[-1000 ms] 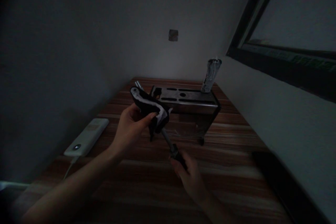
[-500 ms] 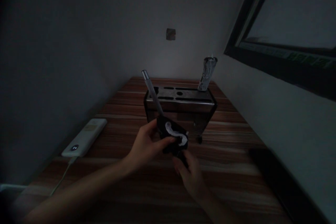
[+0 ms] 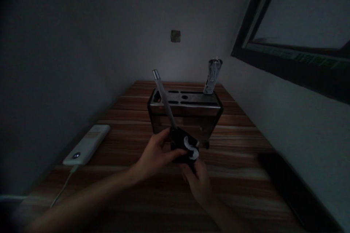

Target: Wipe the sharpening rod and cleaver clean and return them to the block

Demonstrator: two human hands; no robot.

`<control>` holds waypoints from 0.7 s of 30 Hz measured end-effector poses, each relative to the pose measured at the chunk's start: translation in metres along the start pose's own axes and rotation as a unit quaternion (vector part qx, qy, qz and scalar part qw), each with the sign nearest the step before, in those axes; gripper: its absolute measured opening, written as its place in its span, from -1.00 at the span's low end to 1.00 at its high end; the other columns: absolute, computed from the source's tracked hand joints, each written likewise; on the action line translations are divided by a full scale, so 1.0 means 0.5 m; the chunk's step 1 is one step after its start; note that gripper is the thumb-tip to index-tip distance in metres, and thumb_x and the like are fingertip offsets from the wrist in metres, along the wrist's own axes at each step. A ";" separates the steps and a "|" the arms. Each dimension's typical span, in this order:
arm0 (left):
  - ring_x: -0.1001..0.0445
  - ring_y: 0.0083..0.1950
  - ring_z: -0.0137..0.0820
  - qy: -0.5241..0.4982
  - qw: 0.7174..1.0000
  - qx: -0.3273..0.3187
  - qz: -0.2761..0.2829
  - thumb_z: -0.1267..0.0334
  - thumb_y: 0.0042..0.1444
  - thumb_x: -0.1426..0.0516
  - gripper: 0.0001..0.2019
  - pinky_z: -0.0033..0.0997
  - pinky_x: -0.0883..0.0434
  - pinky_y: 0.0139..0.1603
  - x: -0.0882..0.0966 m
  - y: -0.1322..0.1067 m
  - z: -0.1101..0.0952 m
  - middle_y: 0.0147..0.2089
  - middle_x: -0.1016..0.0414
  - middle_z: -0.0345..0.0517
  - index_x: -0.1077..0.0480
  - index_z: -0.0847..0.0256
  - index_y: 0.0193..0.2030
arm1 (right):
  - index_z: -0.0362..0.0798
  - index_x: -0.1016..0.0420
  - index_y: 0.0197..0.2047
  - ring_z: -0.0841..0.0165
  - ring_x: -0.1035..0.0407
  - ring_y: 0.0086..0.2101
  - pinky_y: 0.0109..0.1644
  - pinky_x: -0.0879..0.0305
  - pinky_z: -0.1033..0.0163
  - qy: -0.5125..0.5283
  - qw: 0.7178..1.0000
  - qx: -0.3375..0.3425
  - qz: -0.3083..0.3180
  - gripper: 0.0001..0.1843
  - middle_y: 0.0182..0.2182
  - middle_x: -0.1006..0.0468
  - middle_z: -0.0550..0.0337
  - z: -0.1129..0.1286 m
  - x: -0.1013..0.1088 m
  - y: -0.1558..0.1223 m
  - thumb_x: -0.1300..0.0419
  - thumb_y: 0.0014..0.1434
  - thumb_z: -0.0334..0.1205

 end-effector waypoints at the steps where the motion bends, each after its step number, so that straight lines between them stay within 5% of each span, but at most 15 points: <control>1: -0.50 -0.19 -0.35 0.002 1.000 -0.002 0.005 0.32 -0.11 -0.30 -0.69 -0.45 -0.42 -0.17 0.001 0.001 0.001 -0.22 -0.56 -0.15 -0.42 0.23 -0.18 | -0.03 -0.19 -0.69 0.47 -0.12 -0.71 -0.65 -0.06 0.36 -0.001 1.000 -0.004 0.001 -0.48 -0.77 -0.21 0.27 0.001 0.000 0.000 -0.07 0.02 0.21; 9: -0.49 -0.15 -0.33 -0.008 0.997 0.029 0.074 0.39 -0.12 -0.28 -0.65 -0.37 -0.41 -0.10 0.017 0.015 -0.003 -0.17 -0.53 -0.10 -0.39 0.25 -0.13 | -0.05 -0.21 -0.64 0.50 -0.08 -0.71 -0.65 -0.01 0.38 0.042 0.999 0.000 0.013 -0.47 -0.76 -0.18 0.32 -0.004 -0.007 0.005 -0.07 0.05 0.23; 21: -0.49 -0.17 -0.32 0.071 0.997 0.002 0.002 0.37 -0.09 -0.26 -0.70 -0.41 -0.41 -0.17 0.010 0.008 -0.001 -0.20 -0.54 -0.12 -0.40 0.22 -0.16 | -0.03 -0.19 -0.67 0.50 -0.07 -0.71 -0.68 -0.04 0.39 0.024 1.000 0.019 -0.006 -0.46 -0.76 -0.17 0.33 -0.002 -0.011 0.007 -0.08 0.05 0.24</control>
Point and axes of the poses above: each hand's wrist, its own y-axis towards the middle knuckle, its own x-axis out of the back of the hand, z = x × y, the point moved 1 cm from there along y, towards the middle knuckle
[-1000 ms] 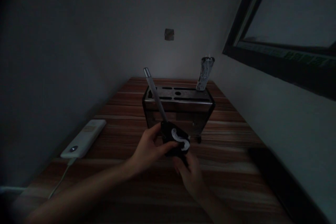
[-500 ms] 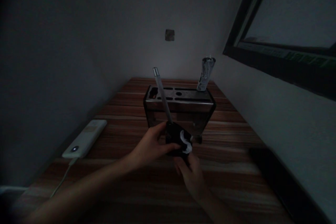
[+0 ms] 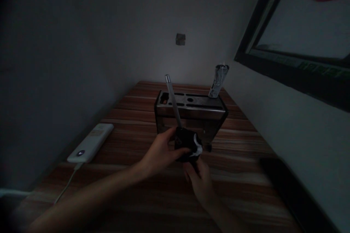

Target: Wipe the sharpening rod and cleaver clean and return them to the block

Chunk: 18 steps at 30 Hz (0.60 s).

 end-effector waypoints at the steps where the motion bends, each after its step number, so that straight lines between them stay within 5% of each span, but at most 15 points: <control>1: -0.49 -0.17 -0.31 0.005 1.000 0.000 -0.002 0.36 -0.10 -0.27 -0.69 -0.41 -0.41 -0.17 0.002 0.000 -0.002 -0.20 -0.55 -0.12 -0.40 0.22 -0.16 | -0.03 -0.19 -0.66 0.50 -0.07 -0.70 -0.68 -0.04 0.39 -0.002 1.000 -0.002 -0.001 -0.47 -0.76 -0.17 0.32 -0.002 0.001 0.000 -0.08 0.06 0.23; 18: -0.50 -0.16 -0.31 -0.103 0.992 -0.005 -0.078 0.34 -0.13 -0.29 -0.67 -0.39 -0.43 -0.14 0.089 0.029 -0.056 -0.19 -0.55 -0.10 -0.41 0.25 -0.17 | -0.12 -0.38 -0.34 0.50 -0.09 -0.69 -0.64 -0.04 0.39 0.008 0.998 0.015 0.056 -0.61 -0.68 -0.24 0.34 -0.007 -0.006 0.001 -0.09 0.12 0.09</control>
Point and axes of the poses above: each hand's wrist, its own y-axis towards the middle knuckle, its own x-axis out of the back of the hand, z = x × y, the point moved 1 cm from there along y, towards the middle knuckle
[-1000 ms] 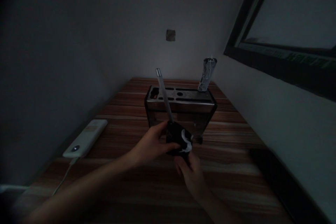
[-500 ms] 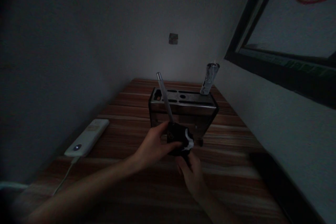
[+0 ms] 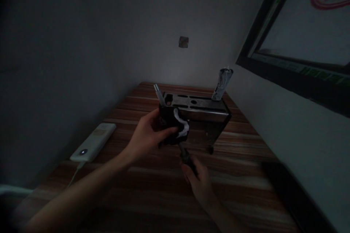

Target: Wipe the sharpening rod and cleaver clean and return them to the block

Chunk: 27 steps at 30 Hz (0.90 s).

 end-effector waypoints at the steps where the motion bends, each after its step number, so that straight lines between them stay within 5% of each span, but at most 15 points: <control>1: -0.51 -0.16 -0.32 -0.004 1.000 -0.002 -0.007 0.34 -0.14 -0.29 -0.68 -0.39 -0.43 -0.16 0.005 0.003 -0.005 -0.20 -0.56 -0.11 -0.41 0.26 -0.18 | -0.11 -0.38 -0.35 0.50 -0.09 -0.69 -0.64 -0.04 0.38 -0.001 1.000 -0.002 0.004 -0.61 -0.68 -0.23 0.35 0.000 0.000 0.000 -0.09 0.12 0.09; 27: -0.52 -0.20 -0.30 -0.040 0.981 -0.094 -0.166 0.15 -0.19 -0.32 -0.68 -0.42 -0.45 -0.22 0.117 0.039 -0.044 -0.27 -0.57 -0.10 -0.46 0.27 -0.29 | -0.10 -0.49 -0.31 0.44 -0.16 -0.65 -0.59 -0.14 0.36 -0.060 0.998 0.003 0.021 -0.64 -0.69 -0.26 0.31 -0.005 0.001 -0.006 -0.14 0.09 0.06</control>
Point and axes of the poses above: each hand's wrist, its own y-axis towards the middle knuckle, its own x-axis out of the back of the hand, z = x × y, the point moved 1 cm from there along y, towards the middle knuckle
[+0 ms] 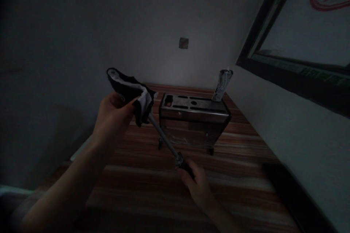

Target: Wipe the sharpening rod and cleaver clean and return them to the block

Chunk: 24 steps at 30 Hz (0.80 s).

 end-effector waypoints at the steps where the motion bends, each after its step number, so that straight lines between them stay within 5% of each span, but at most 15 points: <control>1: -0.52 -0.19 -0.31 -0.002 1.000 -0.003 -0.006 0.16 -0.19 -0.32 -0.69 -0.42 -0.45 -0.22 0.001 0.001 -0.002 -0.27 -0.57 -0.11 -0.46 0.27 -0.30 | -0.10 -0.49 -0.31 0.44 -0.16 -0.65 -0.59 -0.13 0.37 -0.001 1.000 0.000 0.001 -0.64 -0.69 -0.26 0.31 -0.001 0.000 0.000 -0.15 0.09 0.06; 24: -0.48 -0.36 -0.42 -0.013 0.999 -0.013 -0.046 0.27 -0.18 -0.32 -0.81 -0.48 -0.41 -0.34 0.012 -0.001 -0.011 -0.41 -0.52 -0.21 -0.45 0.25 -0.40 | -0.11 -0.47 -0.29 0.41 -0.26 -0.61 -0.50 -0.24 0.32 -0.020 0.999 -0.025 0.041 -0.59 -0.63 -0.36 0.25 0.008 0.001 -0.001 -0.10 0.10 0.10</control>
Point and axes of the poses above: each hand's wrist, its own y-axis towards the middle knuckle, its own x-axis out of the back of the hand, z = x × y, the point moved 1 cm from there along y, towards the middle knuckle
